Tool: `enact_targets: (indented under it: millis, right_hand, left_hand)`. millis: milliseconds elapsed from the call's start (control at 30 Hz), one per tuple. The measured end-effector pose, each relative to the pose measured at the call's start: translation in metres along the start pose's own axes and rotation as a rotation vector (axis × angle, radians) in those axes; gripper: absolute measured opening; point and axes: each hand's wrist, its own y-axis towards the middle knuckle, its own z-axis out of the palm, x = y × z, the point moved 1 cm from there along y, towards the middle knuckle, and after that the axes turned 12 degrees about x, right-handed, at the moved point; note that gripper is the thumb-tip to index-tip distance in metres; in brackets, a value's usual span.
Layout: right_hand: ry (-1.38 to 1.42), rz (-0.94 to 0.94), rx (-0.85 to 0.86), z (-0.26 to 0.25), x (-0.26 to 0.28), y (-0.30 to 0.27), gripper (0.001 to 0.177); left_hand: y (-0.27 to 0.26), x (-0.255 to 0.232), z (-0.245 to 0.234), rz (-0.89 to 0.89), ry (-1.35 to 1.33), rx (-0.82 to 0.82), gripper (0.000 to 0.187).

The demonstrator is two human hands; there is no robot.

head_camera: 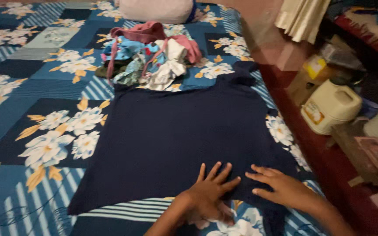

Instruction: The person folds a dark blue t-shirt on a bed, smoothing and aligning it before folding it into a compact rectangle. Then the person picks up a white t-shirt from a pile of clothes and begins to fold it in the same manner.

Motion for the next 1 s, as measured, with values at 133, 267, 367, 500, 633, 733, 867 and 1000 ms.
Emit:
enact_targets:
  millis: [133,267,367,500,633,733,867,1000]
  right_hand:
    - [0.401,-0.112,-0.032,0.008,-0.056,-0.018,0.044]
    - [0.743,-0.094,-0.039,0.016,-0.087,-0.027,0.04]
    - [0.762,-0.313,-0.07,0.017,-0.086,-0.035,0.044]
    - [0.654,-0.235,0.012,0.002,-0.06,-0.045,0.089]
    - [0.385,-0.144,-0.01,-0.015,-0.01,-0.055,0.134]
    - [0.233,-0.125,-0.177,-0.015,0.033,-0.047,0.135]
    - [-0.046,-0.194,-0.394,-0.016,0.054,-0.029,0.102]
    - [-0.026,-0.231,-0.303,-0.019,0.032,0.003,0.057]
  left_hand:
    - [0.027,-0.03,0.013,0.155,0.016,-0.237,0.124]
    - [0.07,-0.059,0.034,0.204,0.043,-0.366,0.101]
    - [0.099,-0.055,0.057,0.092,-0.034,-0.394,0.063]
    - [0.155,-0.005,0.06,-0.175,-0.733,-0.674,0.038]
    - [0.189,0.041,0.055,0.077,-1.688,-0.605,0.031]
    - [0.179,0.04,0.06,0.02,-0.733,-0.867,0.04]
    - [0.172,0.023,0.053,0.004,-0.971,-0.828,0.03]
    - [0.152,0.017,0.031,0.078,-0.997,-0.731,0.028]
